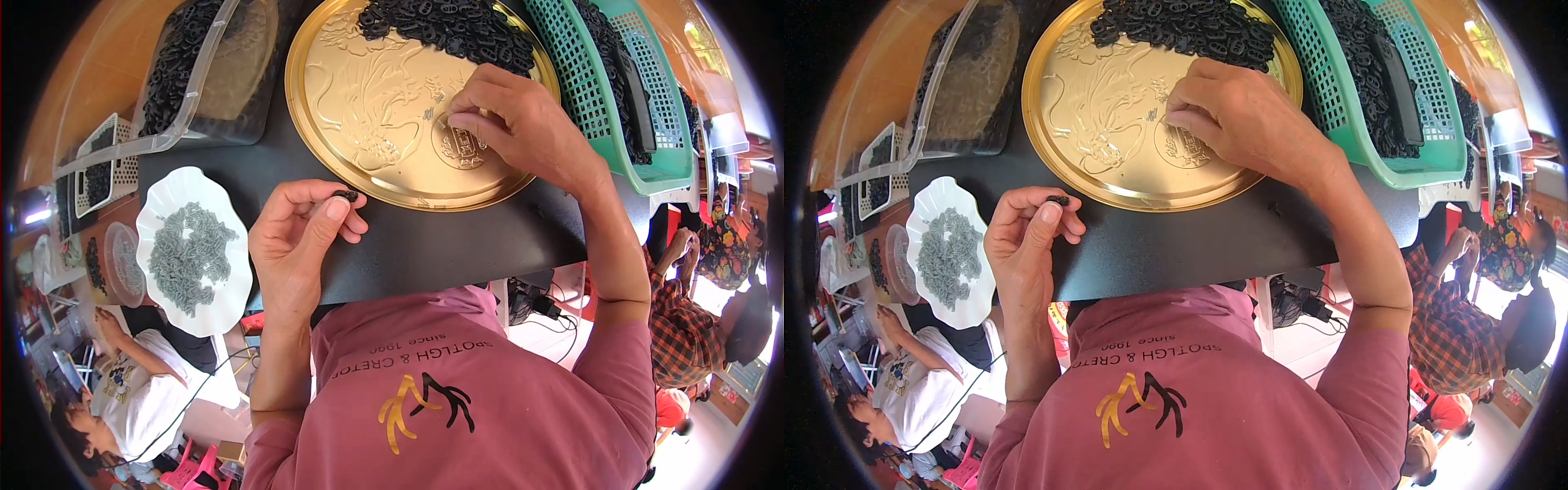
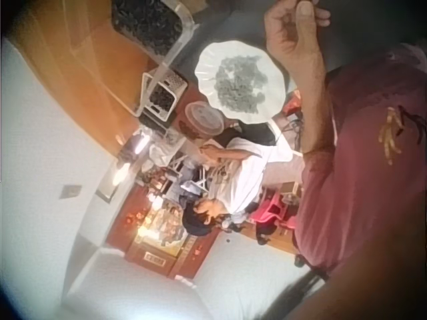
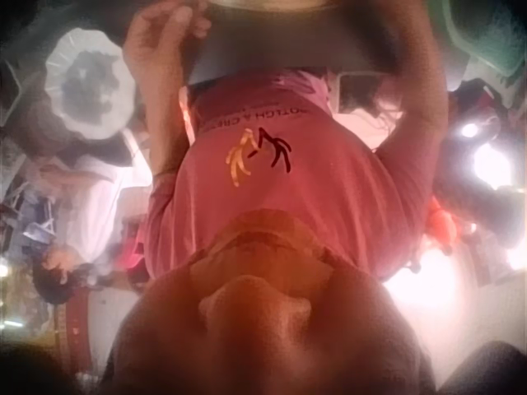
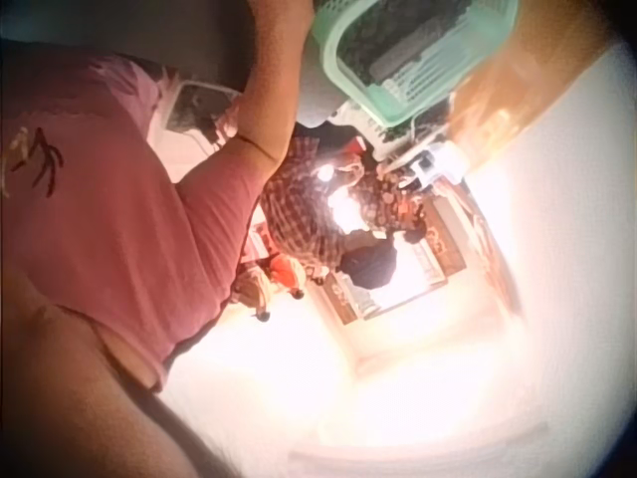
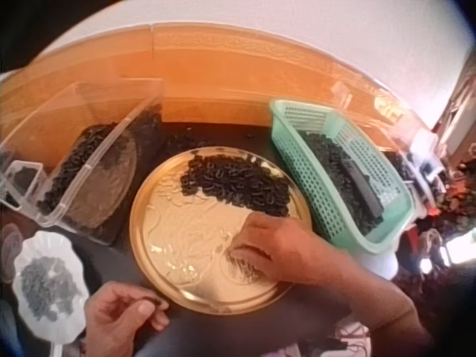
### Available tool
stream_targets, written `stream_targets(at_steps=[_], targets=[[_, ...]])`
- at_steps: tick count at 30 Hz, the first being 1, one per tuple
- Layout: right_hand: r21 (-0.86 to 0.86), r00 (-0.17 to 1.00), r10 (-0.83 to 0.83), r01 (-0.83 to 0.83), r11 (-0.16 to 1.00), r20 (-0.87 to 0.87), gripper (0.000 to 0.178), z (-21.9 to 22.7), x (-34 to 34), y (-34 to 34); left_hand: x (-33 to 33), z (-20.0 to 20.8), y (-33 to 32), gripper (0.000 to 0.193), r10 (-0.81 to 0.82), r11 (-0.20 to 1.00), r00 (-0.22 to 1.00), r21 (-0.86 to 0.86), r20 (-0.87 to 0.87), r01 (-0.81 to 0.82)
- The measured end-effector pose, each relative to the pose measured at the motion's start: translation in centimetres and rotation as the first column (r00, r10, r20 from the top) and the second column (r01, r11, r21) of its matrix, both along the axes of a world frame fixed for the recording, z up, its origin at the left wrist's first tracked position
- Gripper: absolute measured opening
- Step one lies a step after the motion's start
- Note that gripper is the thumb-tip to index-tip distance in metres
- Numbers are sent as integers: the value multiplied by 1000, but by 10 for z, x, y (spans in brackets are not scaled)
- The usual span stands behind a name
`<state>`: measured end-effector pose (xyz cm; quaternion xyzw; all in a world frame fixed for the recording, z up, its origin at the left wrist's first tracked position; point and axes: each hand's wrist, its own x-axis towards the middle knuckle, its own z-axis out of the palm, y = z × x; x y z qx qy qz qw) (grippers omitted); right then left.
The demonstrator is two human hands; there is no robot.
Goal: The person repeatedly picks small black plastic components and metal screws from a tray and basket, then fastens them together by hand. The assembled units are placed back onto the tray. The process is continuous and repetitive throughout the clip.
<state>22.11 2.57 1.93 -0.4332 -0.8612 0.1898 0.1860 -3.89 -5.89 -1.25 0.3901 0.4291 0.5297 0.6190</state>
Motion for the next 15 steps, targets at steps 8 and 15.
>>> stream_targets(at_steps=[8,15], targets=[[156,979,-21,-11,988,202,14,-5,-19,-2,0,2,1,12,-18,1000,1000,-8,3,18],[273,950,19,-109,956,313,9,-5,-25,0,-3,3,-1,11,-7,1000,1000,-11,13,7]])
